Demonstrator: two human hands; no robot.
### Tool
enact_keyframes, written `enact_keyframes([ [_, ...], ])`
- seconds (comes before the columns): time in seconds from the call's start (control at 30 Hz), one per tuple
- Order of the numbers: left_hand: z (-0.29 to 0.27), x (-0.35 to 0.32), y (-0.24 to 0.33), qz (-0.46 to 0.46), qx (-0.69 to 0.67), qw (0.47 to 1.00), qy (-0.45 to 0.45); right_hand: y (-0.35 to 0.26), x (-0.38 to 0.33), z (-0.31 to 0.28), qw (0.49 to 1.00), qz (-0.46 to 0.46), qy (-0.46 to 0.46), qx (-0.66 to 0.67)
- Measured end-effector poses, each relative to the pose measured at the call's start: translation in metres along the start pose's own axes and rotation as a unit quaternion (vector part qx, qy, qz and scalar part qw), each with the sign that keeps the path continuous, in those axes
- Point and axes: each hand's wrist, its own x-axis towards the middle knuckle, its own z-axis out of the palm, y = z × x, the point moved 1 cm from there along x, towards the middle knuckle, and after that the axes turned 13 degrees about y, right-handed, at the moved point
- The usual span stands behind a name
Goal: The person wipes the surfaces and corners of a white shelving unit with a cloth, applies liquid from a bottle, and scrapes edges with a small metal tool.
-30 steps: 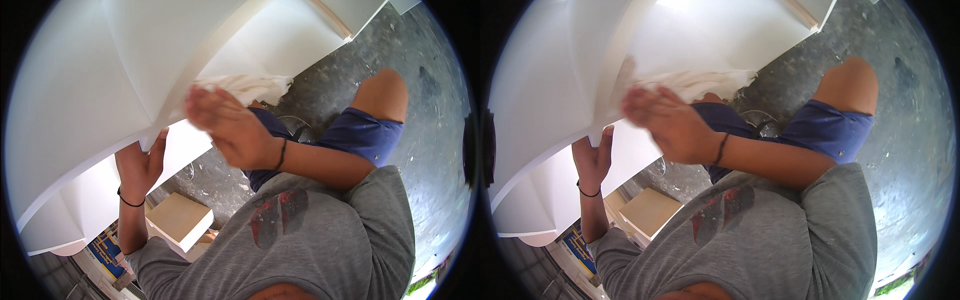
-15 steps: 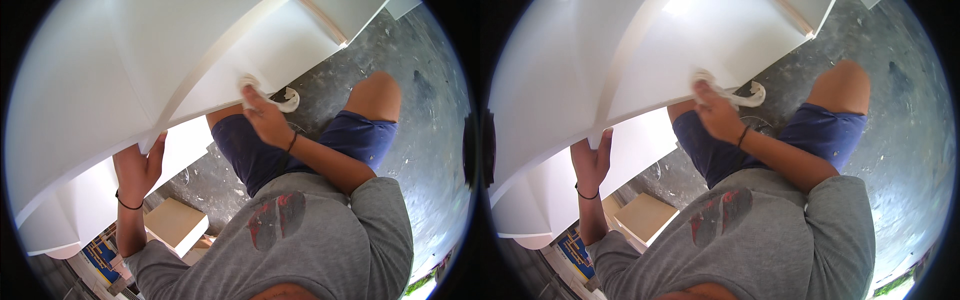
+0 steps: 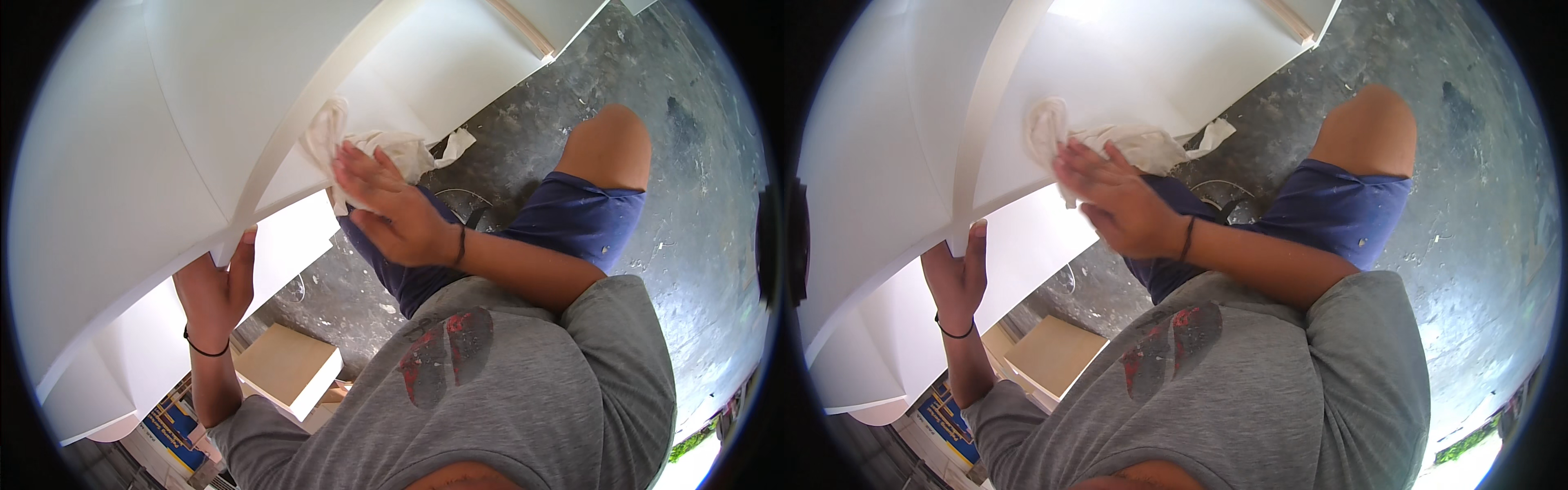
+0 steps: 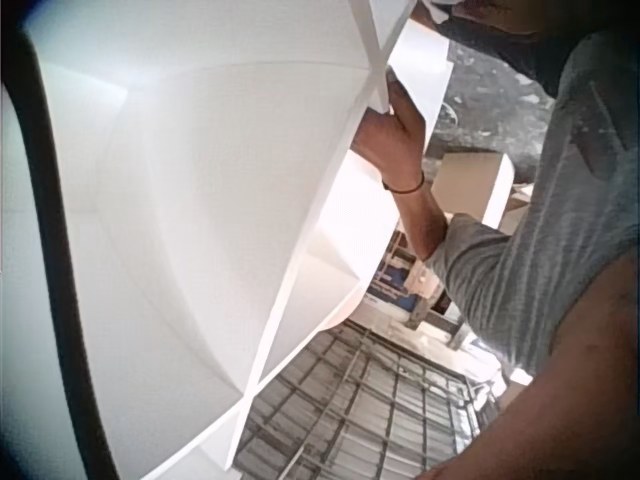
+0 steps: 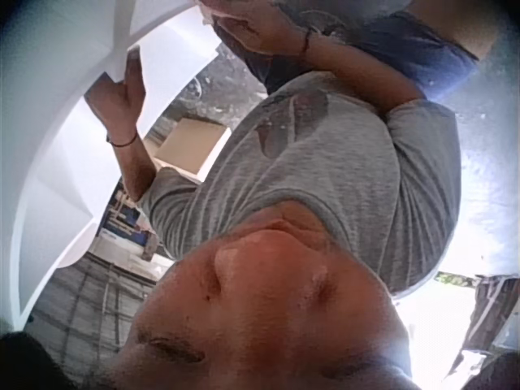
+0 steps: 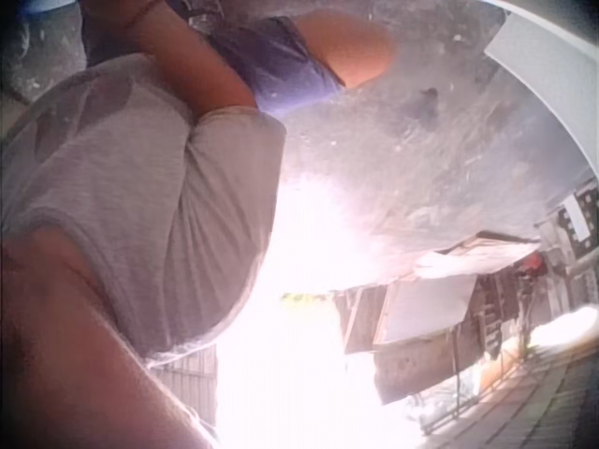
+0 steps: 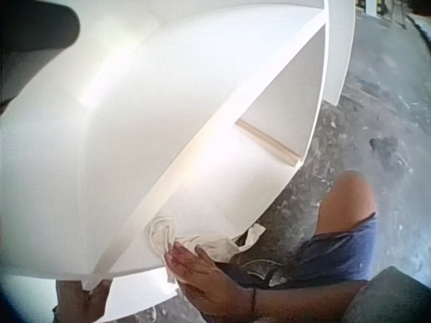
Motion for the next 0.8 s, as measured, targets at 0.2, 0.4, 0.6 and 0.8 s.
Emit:
enact_keyframes([
  [0.2, 0.003, 0.005, 0.001, 0.056, 0.033, 0.997, 0.032, 0.052, -0.029, 0.000, 0.995, 0.078, 0.063, -0.024],
  [0.4, 0.002, 0.003, 0.005, 0.028, -0.003, 0.999, 0.042, -0.023, 0.011, 0.015, 0.992, -0.110, 0.019, 0.052],
  [0.6, 0.006, 0.004, 0.005, 0.067, 0.017, 0.995, 0.076, 0.050, -0.041, 0.005, 0.990, 0.088, 0.111, -0.009],
  [0.8, 0.001, 0.003, 0.005, 0.029, 0.006, 0.999, 0.022, 0.015, -0.019, 0.007, 0.997, -0.031, 0.075, 0.006],
])
